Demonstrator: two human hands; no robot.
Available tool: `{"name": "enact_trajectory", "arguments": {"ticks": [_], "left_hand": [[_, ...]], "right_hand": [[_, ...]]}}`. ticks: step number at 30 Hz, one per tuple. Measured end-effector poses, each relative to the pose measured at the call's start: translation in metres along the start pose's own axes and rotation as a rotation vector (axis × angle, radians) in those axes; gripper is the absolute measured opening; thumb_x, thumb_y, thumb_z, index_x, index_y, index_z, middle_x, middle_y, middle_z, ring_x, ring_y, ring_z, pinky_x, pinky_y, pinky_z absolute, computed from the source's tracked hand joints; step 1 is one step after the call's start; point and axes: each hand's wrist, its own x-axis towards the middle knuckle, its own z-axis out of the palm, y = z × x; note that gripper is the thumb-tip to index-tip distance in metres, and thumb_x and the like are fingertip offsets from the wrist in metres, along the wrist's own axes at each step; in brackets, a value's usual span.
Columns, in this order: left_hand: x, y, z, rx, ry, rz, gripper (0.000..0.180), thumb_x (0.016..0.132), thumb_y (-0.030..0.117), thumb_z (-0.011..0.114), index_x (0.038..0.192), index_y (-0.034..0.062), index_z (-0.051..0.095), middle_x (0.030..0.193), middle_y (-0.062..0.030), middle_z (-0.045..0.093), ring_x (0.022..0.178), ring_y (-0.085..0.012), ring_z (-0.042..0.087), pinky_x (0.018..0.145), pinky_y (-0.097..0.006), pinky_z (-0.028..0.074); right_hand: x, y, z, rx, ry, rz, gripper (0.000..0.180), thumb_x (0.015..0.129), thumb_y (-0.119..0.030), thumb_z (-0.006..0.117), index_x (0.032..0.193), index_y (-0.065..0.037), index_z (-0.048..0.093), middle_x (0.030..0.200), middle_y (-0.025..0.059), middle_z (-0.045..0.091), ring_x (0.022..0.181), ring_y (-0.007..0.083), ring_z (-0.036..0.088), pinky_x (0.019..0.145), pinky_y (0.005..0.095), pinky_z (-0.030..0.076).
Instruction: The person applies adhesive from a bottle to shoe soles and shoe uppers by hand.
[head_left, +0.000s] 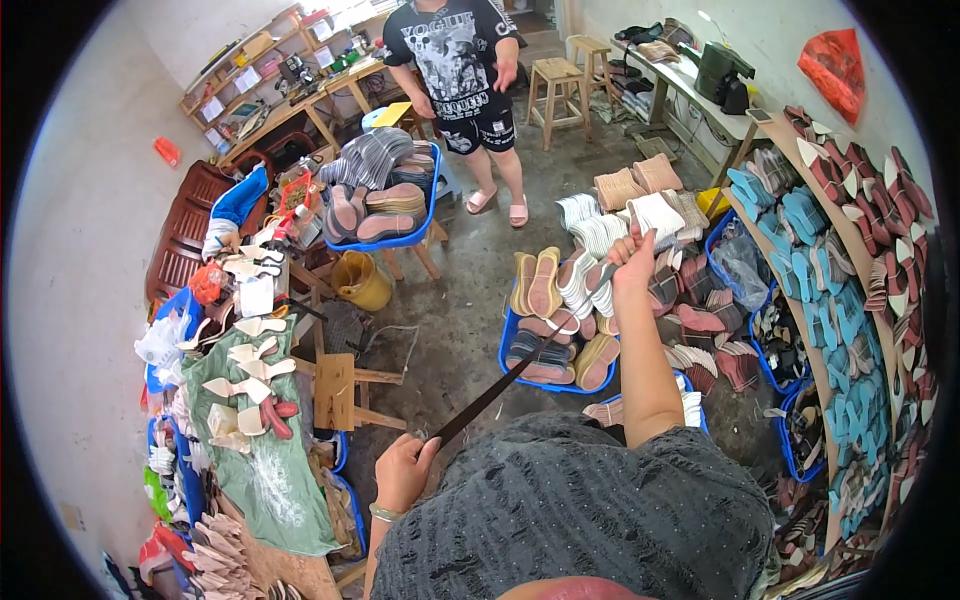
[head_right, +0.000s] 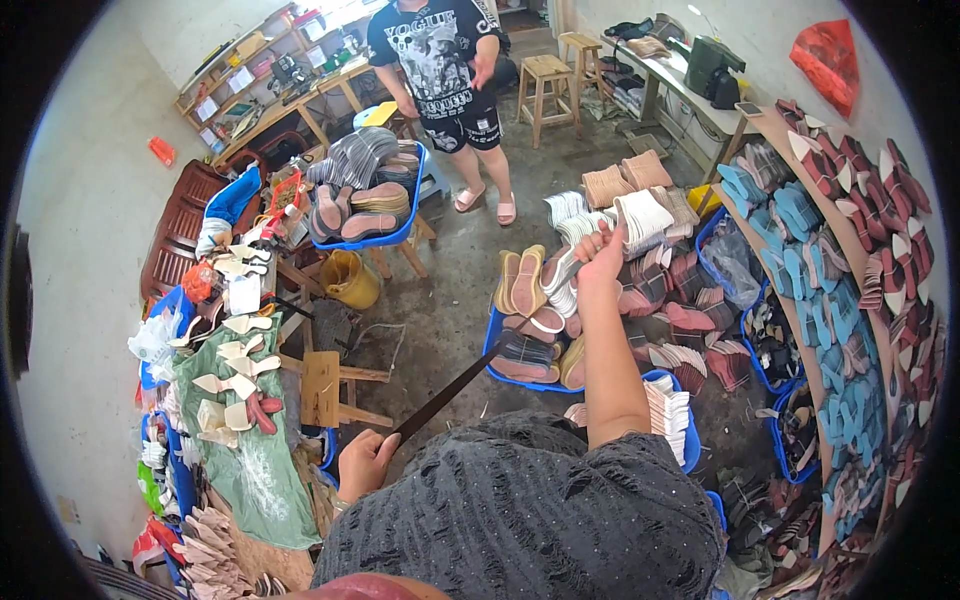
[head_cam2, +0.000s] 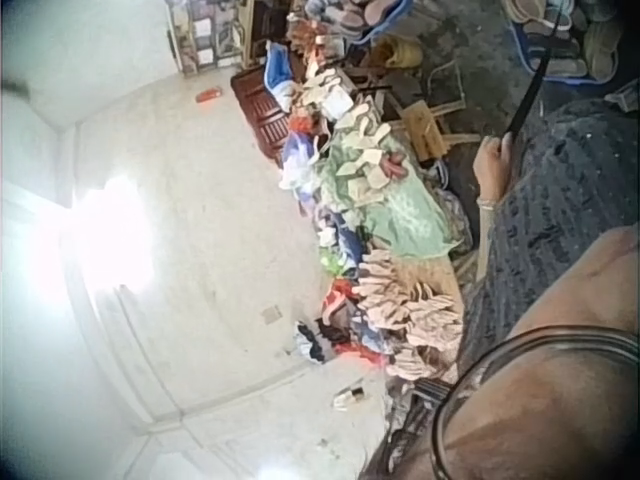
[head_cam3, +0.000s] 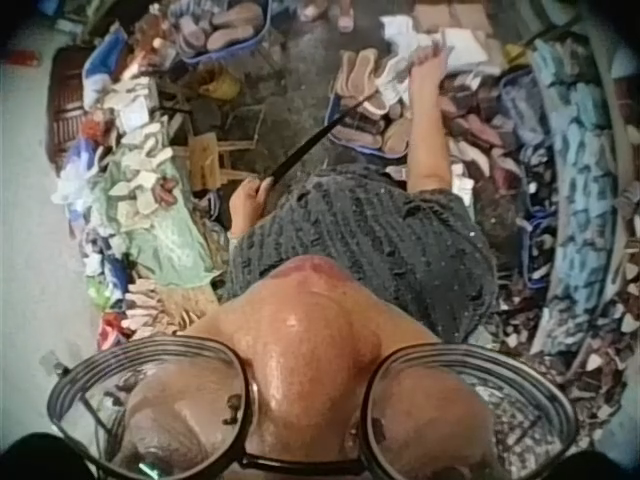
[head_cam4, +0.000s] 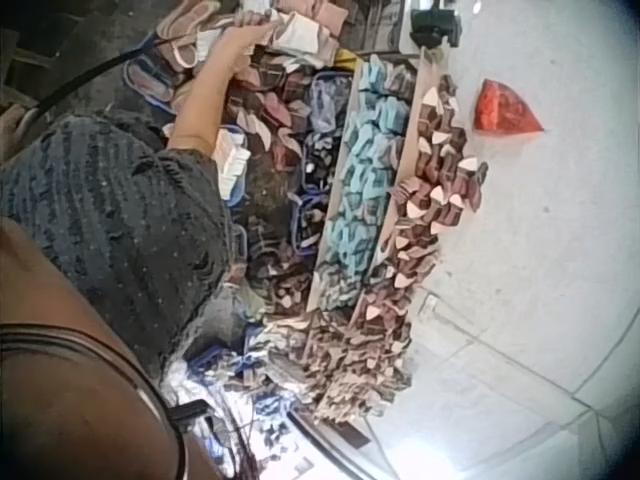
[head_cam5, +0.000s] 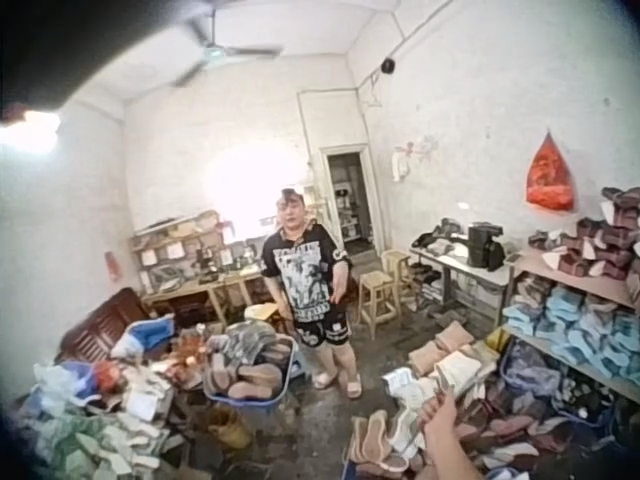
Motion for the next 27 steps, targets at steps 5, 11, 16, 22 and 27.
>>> {"name": "enact_trajectory", "arguments": {"ticks": [5,11,16,22,27], "left_hand": [[-0.01,-0.035,0.024,0.114,-0.055,-0.076,0.07,0.076,0.035,0.066,0.126,-0.0041,0.035,0.121,-0.0238,0.044,0.108,-0.0381,0.048,0.087,-0.039,0.043],[0.009,-0.027,0.044,-0.74,0.07,0.154,0.078,0.074,0.014,0.067,0.136,-0.0012,0.021,0.134,-0.0201,0.035,0.126,-0.0277,0.034,0.101,-0.034,0.03],[0.004,-0.057,0.062,-1.066,0.054,0.173,0.046,0.081,0.007,0.059,0.123,0.0002,0.04,0.114,-0.0102,0.053,0.107,-0.0186,0.049,0.09,-0.029,0.039],[-0.025,-0.099,0.064,-1.335,-0.002,-0.065,0.019,0.089,0.011,0.047,0.104,-0.0002,0.053,0.085,-0.002,0.055,0.073,-0.0082,0.05,0.064,-0.023,0.042],[-0.062,-0.162,0.098,-1.115,-0.057,-0.282,0.022,0.092,0.019,0.044,0.089,0.0014,0.058,0.066,0.0033,0.049,0.059,-0.0054,0.042,0.053,-0.023,0.034]], "right_hand": [[-0.089,0.076,0.06,-0.226,-0.235,0.091,0.034,0.092,-0.039,0.044,0.083,-0.006,0.053,0.049,-0.005,0.028,0.04,0.0067,0.024,0.036,0.0242,0.018],[-0.257,0.181,0.071,-0.875,-0.951,0.217,0.026,0.091,-0.026,0.048,0.084,-0.004,0.06,0.058,-0.0055,0.044,0.054,0.0013,0.036,0.049,0.019,0.029],[-0.339,0.229,0.07,-0.913,-1.199,0.241,0.031,0.092,-0.029,0.048,0.081,-0.001,0.059,0.064,-0.0027,0.049,0.062,0.005,0.043,0.058,0.0225,0.037],[-0.356,0.255,0.049,-1.019,-0.98,0.569,0.027,0.093,-0.025,0.045,0.088,-0.002,0.059,0.066,-0.0028,0.05,0.059,0.003,0.041,0.055,0.0182,0.035],[-0.348,0.29,-0.014,-1.064,-0.781,0.548,0.023,0.091,-0.015,0.045,0.105,0.0,0.057,0.075,0.0012,0.057,0.061,0.0063,0.05,0.057,0.0192,0.042]]}}
